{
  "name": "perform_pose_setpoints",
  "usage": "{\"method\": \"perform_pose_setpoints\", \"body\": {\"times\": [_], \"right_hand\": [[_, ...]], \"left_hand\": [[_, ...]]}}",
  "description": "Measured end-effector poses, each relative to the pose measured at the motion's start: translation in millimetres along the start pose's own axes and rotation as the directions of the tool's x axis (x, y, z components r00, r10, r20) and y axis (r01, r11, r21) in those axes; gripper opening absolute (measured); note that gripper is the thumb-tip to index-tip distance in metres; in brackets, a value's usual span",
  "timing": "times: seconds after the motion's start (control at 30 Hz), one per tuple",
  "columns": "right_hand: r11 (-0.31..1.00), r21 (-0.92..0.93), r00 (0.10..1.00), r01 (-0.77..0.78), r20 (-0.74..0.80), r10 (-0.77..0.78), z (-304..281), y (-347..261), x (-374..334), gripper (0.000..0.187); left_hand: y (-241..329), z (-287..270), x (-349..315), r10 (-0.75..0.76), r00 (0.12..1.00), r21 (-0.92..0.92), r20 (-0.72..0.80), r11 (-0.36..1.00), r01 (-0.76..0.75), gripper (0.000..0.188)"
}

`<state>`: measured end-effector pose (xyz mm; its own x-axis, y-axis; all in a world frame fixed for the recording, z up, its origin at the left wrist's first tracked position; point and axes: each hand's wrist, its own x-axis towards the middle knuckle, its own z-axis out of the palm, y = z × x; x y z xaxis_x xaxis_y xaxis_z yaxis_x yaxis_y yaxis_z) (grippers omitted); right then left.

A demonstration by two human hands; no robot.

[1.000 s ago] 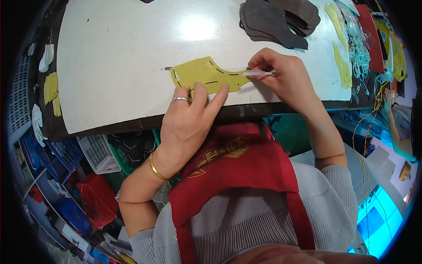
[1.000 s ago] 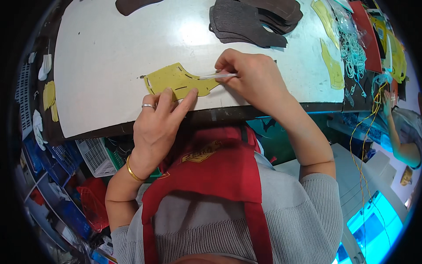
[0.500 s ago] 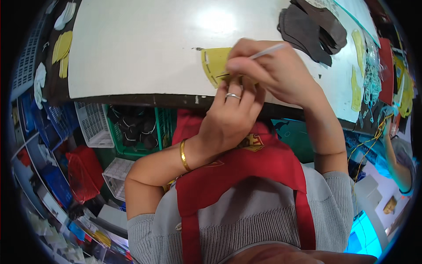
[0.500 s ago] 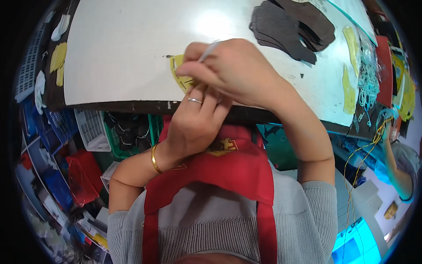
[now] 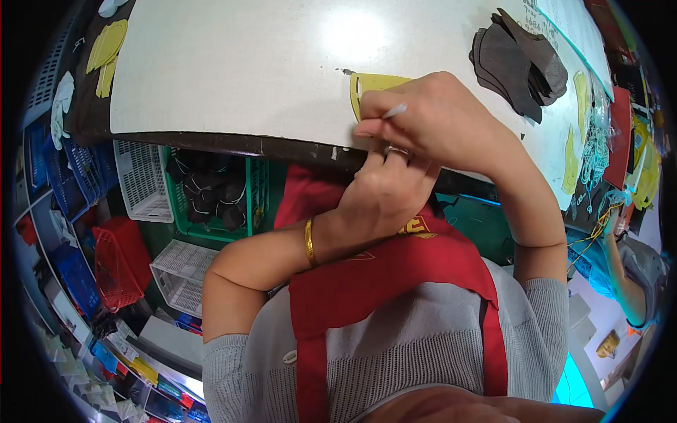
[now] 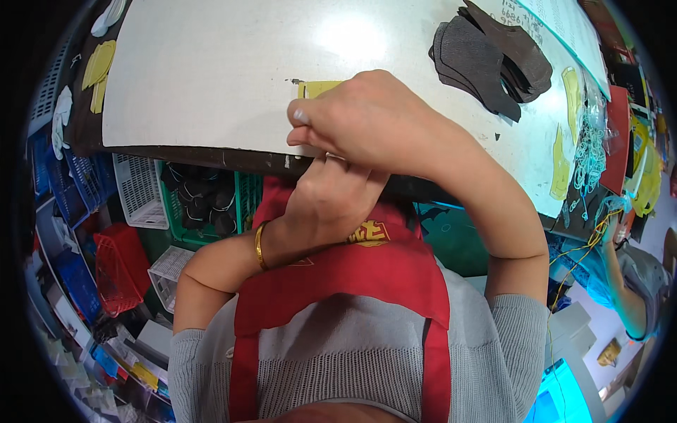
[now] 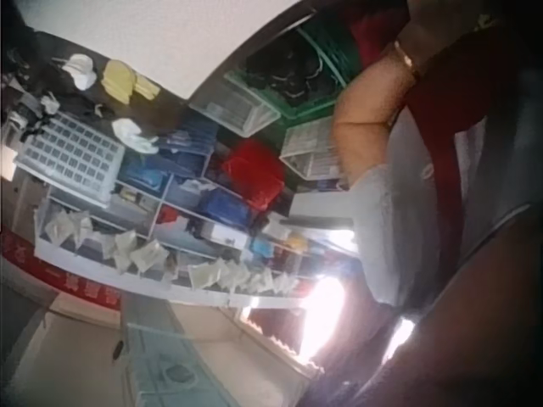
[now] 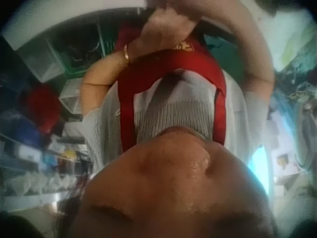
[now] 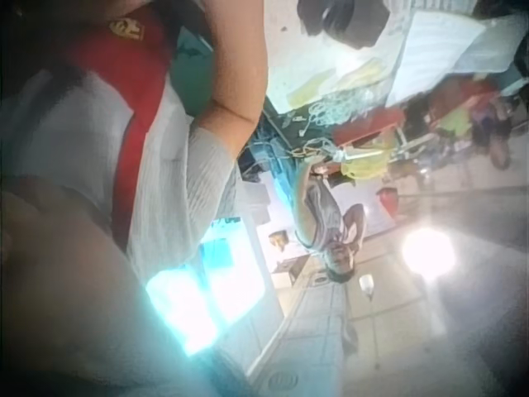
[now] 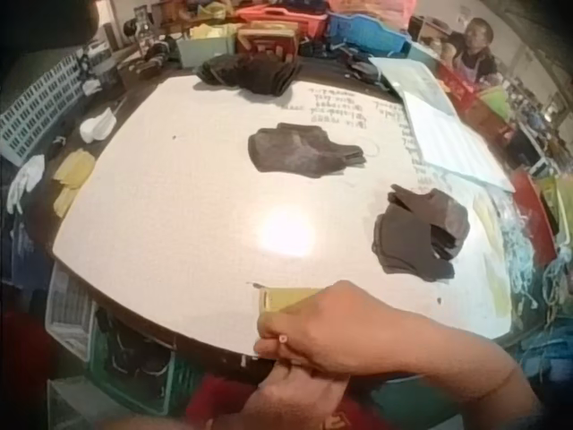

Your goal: The person aligns a stencil over leather shoe pieces and marks lines onto them using a pen.

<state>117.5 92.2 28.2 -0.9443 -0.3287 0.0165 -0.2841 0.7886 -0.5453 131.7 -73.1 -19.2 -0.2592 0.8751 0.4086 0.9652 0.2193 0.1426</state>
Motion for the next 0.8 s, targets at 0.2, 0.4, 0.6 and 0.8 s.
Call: {"method": "perform_pose_setpoints", "body": {"times": [0.2,0.4,0.6,0.8], "right_hand": [[0.956,-0.292,0.952,0.013,-0.29,-0.101,4.1,31.8,24.5,0.018],[1.0,-0.006,0.997,-0.021,-0.07,0.021,-2.2,7.9,-2.8,0.031],[0.989,-0.077,0.988,0.129,-0.077,-0.135,3.3,2.8,9.2,0.018],[0.966,-0.219,0.968,0.136,-0.18,-0.177,9.5,25.1,28.2,0.015]], "left_hand": [[-2.6,4.0,6.1,-0.008,0.999,0.014,0.044,1.0,0.008,0.046],[5.2,1.2,-1.2,-0.048,0.992,-0.049,0.119,0.997,0.054,0.045],[3.3,2.7,-2.3,-0.035,0.997,-0.054,0.066,0.998,0.038,0.048],[2.9,2.0,4.1,-0.039,0.994,0.022,0.102,0.999,0.037,0.042]]}}
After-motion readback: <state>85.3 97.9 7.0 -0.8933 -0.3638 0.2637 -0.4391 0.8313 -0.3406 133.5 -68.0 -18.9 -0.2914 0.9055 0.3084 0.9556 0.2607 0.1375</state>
